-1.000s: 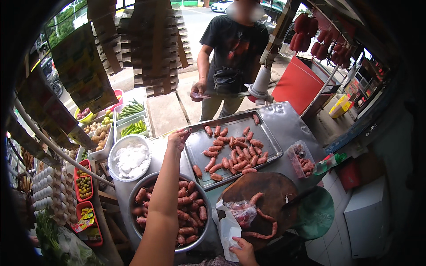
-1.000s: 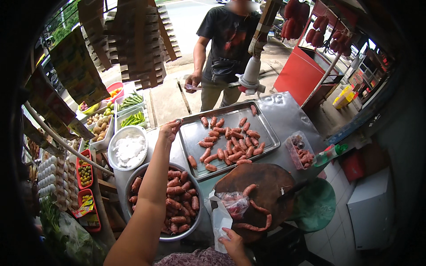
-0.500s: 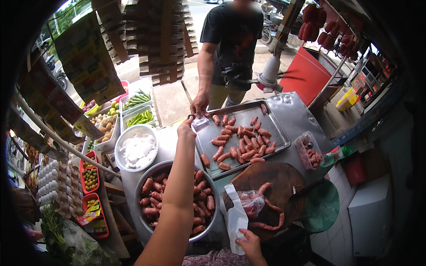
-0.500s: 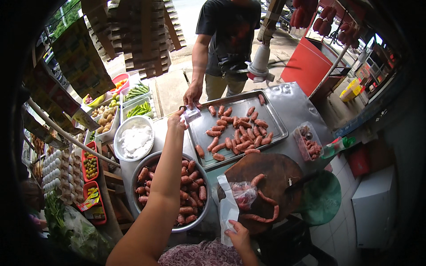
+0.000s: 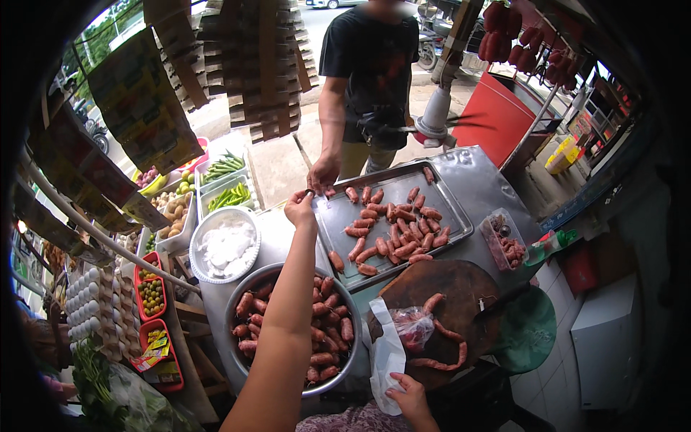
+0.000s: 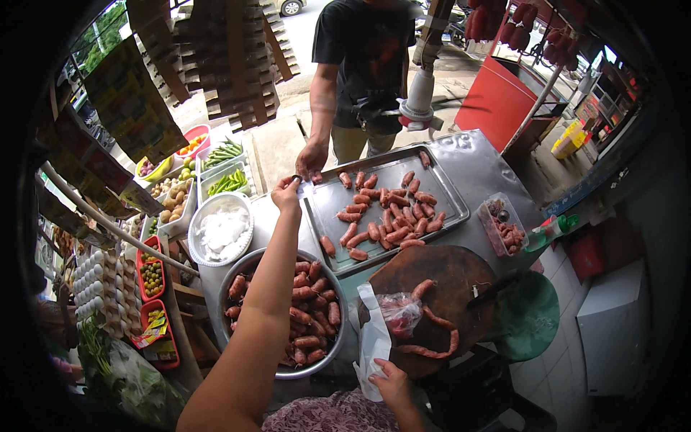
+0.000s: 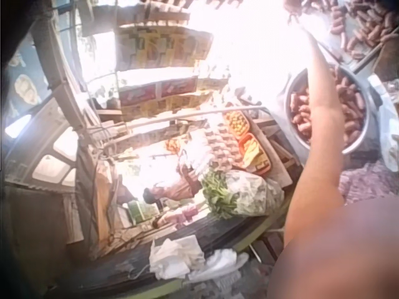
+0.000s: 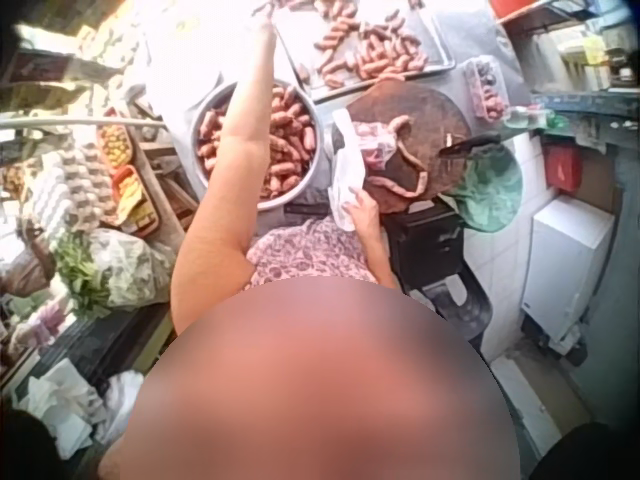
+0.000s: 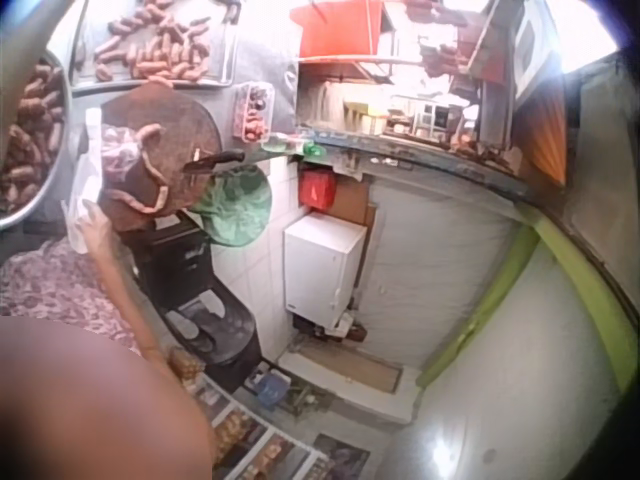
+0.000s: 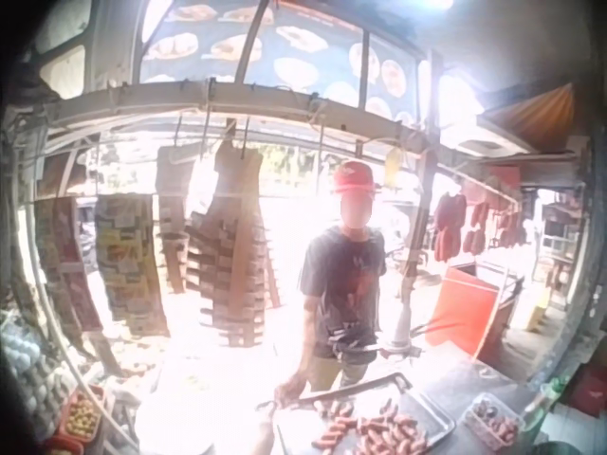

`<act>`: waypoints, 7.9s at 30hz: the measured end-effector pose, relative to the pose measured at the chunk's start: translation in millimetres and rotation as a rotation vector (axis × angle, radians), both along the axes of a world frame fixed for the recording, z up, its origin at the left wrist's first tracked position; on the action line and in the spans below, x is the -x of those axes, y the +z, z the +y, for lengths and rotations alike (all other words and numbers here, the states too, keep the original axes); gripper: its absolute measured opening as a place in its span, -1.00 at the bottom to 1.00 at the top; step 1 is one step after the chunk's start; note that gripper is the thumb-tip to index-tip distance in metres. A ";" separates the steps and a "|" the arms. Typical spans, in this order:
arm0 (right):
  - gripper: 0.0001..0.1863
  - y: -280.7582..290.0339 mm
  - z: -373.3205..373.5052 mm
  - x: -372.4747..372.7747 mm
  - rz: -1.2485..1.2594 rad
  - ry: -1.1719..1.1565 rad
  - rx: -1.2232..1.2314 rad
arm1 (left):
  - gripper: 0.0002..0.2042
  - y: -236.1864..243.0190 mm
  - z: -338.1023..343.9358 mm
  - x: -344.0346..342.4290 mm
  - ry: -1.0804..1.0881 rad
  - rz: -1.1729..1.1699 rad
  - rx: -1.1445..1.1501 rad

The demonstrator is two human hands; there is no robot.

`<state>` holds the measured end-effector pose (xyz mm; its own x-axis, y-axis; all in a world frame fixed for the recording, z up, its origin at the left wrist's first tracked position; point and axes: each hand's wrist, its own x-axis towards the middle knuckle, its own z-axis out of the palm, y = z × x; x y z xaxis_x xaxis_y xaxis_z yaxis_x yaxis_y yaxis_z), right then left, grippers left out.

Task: The person weighs sausages on a digital scale, places them into plastic bags, and ties the bags. The person then ties a long sausage with string on a cutting board. The person handles sausages, plastic bags, a scale, and string.

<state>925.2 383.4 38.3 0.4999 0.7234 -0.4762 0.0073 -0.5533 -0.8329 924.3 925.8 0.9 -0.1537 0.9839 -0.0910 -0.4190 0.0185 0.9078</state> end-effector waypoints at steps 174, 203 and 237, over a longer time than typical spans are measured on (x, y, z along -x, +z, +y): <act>-0.60 68.6 70.7 -26.8 0.700 0.352 -0.414 | -0.40 166.4 -453.5 160.7 -0.704 1.268 -0.658; -0.75 91.1 183.6 -56.6 -0.066 0.230 -0.562 | -0.58 185.6 -403.7 154.7 -0.520 1.151 -0.494; -0.74 -44.3 75.3 2.6 -0.537 0.548 -0.649 | -0.76 30.3 -712.9 395.6 0.067 -0.435 0.410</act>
<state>922.5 458.7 -6.0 0.0525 0.9578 0.2825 0.5882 0.1989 -0.7838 528.7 212.9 31.2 -0.0779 0.8449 -0.5292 -0.7631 0.2910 0.5770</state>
